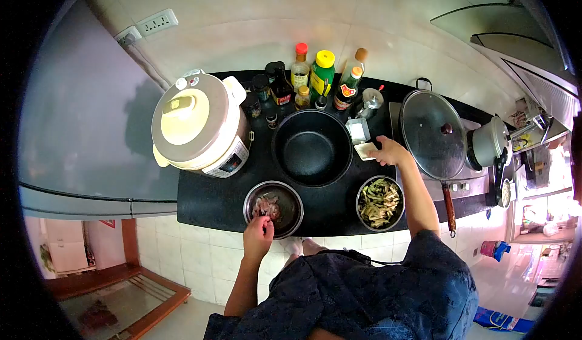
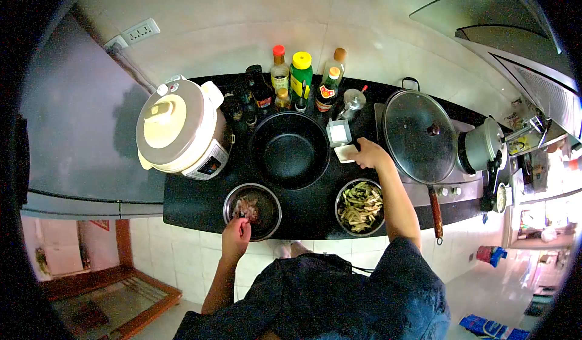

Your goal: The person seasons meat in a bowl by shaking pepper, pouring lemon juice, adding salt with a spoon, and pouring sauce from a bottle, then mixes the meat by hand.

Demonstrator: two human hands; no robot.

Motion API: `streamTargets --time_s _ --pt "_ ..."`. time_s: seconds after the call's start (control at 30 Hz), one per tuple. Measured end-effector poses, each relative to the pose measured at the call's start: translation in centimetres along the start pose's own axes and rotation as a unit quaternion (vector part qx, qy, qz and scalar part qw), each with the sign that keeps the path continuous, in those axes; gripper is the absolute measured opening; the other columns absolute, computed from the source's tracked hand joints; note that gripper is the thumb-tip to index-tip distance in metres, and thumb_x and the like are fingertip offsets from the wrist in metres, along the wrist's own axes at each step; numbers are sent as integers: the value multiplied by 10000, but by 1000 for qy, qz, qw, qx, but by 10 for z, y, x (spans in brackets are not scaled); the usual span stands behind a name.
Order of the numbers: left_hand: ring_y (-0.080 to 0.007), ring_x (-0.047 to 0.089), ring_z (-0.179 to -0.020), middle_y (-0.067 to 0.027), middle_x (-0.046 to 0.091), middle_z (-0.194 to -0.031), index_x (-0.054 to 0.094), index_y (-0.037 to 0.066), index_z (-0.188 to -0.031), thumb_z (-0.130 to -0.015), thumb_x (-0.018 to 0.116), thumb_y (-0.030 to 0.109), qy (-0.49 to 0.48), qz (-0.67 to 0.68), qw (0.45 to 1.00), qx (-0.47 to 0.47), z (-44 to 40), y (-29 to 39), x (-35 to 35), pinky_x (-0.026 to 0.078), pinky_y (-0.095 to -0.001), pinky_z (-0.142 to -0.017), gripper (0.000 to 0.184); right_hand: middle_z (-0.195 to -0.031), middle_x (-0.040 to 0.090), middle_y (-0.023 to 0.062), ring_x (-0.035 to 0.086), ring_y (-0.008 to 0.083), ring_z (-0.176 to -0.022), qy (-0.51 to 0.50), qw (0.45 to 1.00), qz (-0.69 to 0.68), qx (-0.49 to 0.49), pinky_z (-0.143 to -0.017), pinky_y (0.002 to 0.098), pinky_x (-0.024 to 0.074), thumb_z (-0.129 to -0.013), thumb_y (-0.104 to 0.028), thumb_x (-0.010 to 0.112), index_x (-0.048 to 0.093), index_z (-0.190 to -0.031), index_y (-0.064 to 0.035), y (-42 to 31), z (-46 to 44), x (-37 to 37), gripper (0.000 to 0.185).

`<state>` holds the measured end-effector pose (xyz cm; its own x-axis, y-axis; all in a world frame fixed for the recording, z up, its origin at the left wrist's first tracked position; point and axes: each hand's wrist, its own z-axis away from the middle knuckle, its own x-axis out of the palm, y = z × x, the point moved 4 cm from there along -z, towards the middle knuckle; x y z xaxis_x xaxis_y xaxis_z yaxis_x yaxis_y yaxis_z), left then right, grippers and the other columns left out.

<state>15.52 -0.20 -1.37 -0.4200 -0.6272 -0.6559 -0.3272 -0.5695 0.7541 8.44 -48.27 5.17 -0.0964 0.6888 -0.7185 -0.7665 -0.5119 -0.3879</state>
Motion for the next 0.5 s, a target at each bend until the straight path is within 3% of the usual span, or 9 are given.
streamTargets --time_s 0.03,0.07,0.1,0.17,0.2,0.3,0.37,0.43,0.5 --pt "-322 640 -760 -138 643 -829 658 30 -1006 -925 658 148 0 3 1000 3 -1 0 1 516 -421 -680 144 -923 740 189 713 290 -685 15 999 -47 3 -715 380 569 -854 -526 704 476 -1397 107 2 2 -1 864" --pt "-324 641 -760 -139 644 -829 659 27 -1006 -925 660 149 0 5 1000 7 -2 0 1 516 -423 -683 146 -797 725 123 693 210 -624 68 993 -93 -21 -584 324 544 -887 -490 684 511 -1360 106 5 1 -6 780" --pt "-326 641 -760 -140 645 -829 660 25 -1006 -925 661 149 -1 6 1000 10 -2 0 1 517 -425 -687 148 -810 722 132 681 192 -616 87 991 -91 -46 -583 323 539 -924 -451 656 539 -1329 108 3 -8 -14 700" --pt "-330 642 -763 -141 647 -831 661 20 -1008 -924 664 150 -12 -5 1000 20 -5 1 3 518 -429 -693 154 -794 706 158 685 209 -635 167 958 -209 -103 -687 364 557 -942 -440 632 569 -1286 115 -4 -21 -19 656" --pt "-331 642 -764 -142 647 -833 661 18 -1009 -924 666 151 -17 -12 999 26 -7 2 3 519 -431 -696 157 -849 722 202 719 285 -737 204 956 -181 -109 -783 408 556 -949 -414 622 599 -1270 82 -6 -32 -24 591" --pt "-333 642 -766 -142 650 -837 664 14 -1010 -924 667 152 -15 1 999 40 -11 6 2 519 -431 -699 163 -915 733 222 722 363 -872 310 934 -76 -160 -821 443 555 -946 -402 623 630 -1264 25 -24 -62 -48 533" --pt "-335 642 -767 -142 651 -840 663 12 -1006 -924 667 151 -15 3 999 32 -11 11 1 518 -432 -699 161 -1012 733 230 700 402 -987 400 890 -97 -199 -885 467 541 -939 -401 627 644 -1273 -19 -43 -81 -67 507" --pt "-336 641 -767 -143 651 -840 664 11 -1001 -922 667 149 -13 -1 999 33 -11 11 1 518 -432 -698 159 -1086 724 228 689 382 -1057 408 894 -75 -170 -932 460 530 -940 -405 626 656 -1259 -21 -68 -100 -89 500" --pt "-338 640 -766 -143 649 -838 664 12 -998 -918 667 146 -10 -12 999 42 -7 9 1 518 -433 -696 157 -1076 725 239 701 369 -1034 463 861 -83 -196 -905 441 540 -923 -429 655 665 -1214 19 -85 -131 -105 534"
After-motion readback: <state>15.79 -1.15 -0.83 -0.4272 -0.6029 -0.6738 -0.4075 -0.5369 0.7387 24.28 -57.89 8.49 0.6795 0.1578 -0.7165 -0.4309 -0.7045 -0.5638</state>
